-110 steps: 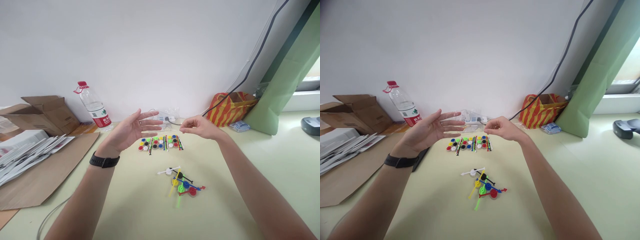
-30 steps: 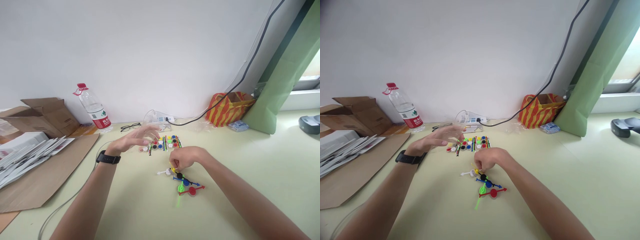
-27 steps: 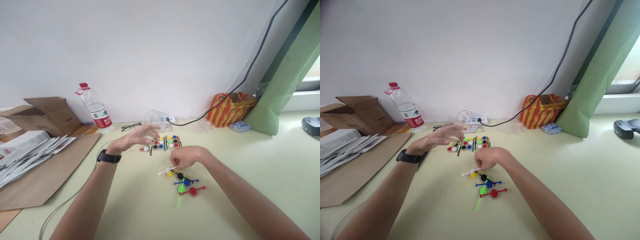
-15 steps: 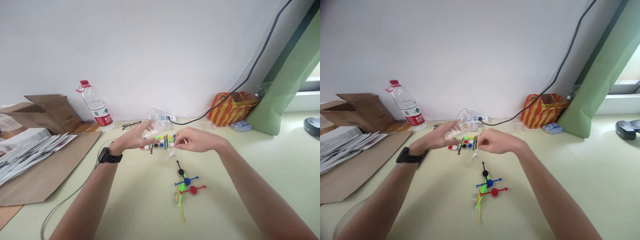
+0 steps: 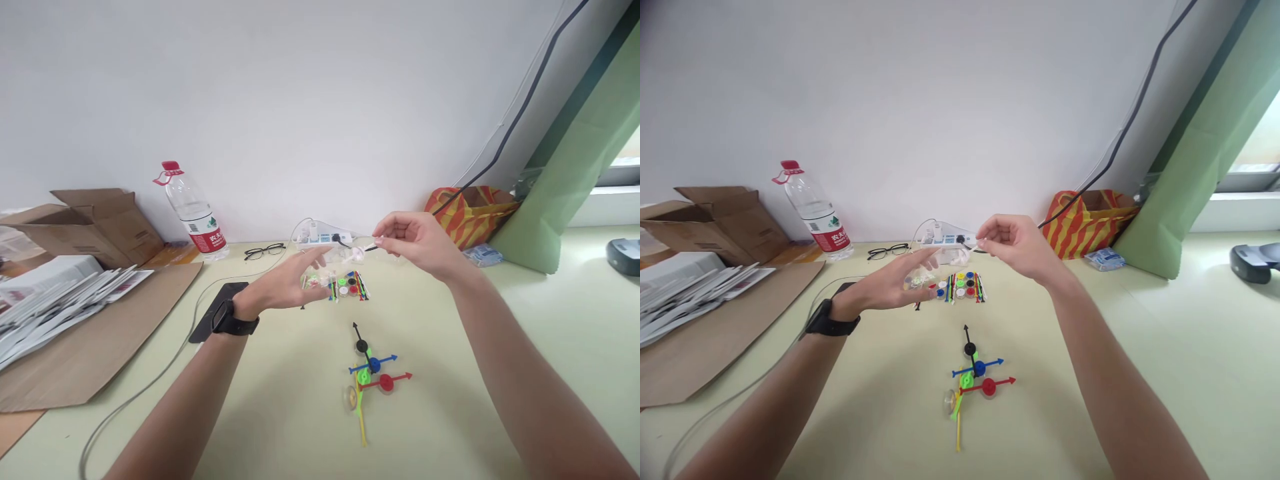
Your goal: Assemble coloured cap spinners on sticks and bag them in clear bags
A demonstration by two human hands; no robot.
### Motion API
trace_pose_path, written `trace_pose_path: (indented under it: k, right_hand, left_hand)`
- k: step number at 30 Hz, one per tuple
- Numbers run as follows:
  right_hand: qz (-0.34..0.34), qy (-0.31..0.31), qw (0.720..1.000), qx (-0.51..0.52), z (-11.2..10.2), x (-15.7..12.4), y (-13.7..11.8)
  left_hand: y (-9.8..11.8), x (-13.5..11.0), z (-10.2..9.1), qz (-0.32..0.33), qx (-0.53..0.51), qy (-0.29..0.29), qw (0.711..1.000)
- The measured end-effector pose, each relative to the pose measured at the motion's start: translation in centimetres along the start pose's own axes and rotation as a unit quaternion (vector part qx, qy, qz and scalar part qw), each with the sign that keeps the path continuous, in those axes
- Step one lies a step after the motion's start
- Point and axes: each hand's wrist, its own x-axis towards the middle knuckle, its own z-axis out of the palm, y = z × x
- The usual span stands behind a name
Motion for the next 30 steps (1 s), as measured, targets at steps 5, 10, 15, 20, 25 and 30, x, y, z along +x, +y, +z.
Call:
trace_pose_path:
  k: [5,10,15,20,25,30]
  right_hand:
    - [-0.018,-0.014,0.997,-0.077,1.7,0.2,0.5]
    - [-0.009,-0.031,0.991,-0.131,2.7,0.1,1.4]
    - [0.009,-0.053,0.981,-0.184,2.8,0.1,1.6]
    - [0.017,-0.028,0.968,-0.249,1.8,0.0,1.1]
    - [0.052,-0.183,0.932,-0.310,0.9,-1.0,-0.4]
    - [0.083,-0.489,0.835,-0.238,3.9,-1.6,-0.3]
  left_hand:
    - [1.3,0.2,-0.2,-0.019,-0.092,-0.069,0.993]
    - [1.5,0.4,-0.1,-0.018,-0.145,-0.121,0.982]
    - [0.9,0.3,0.1,-0.043,-0.185,-0.173,0.966]
    - [-0.1,0.2,-0.2,-0.056,-0.259,-0.207,0.942]
    - [-1.2,-0.1,-0.5,-0.087,-0.297,-0.240,0.920]
    - [-1.7,-0.3,-0.5,-0.139,-0.288,-0.246,0.915]
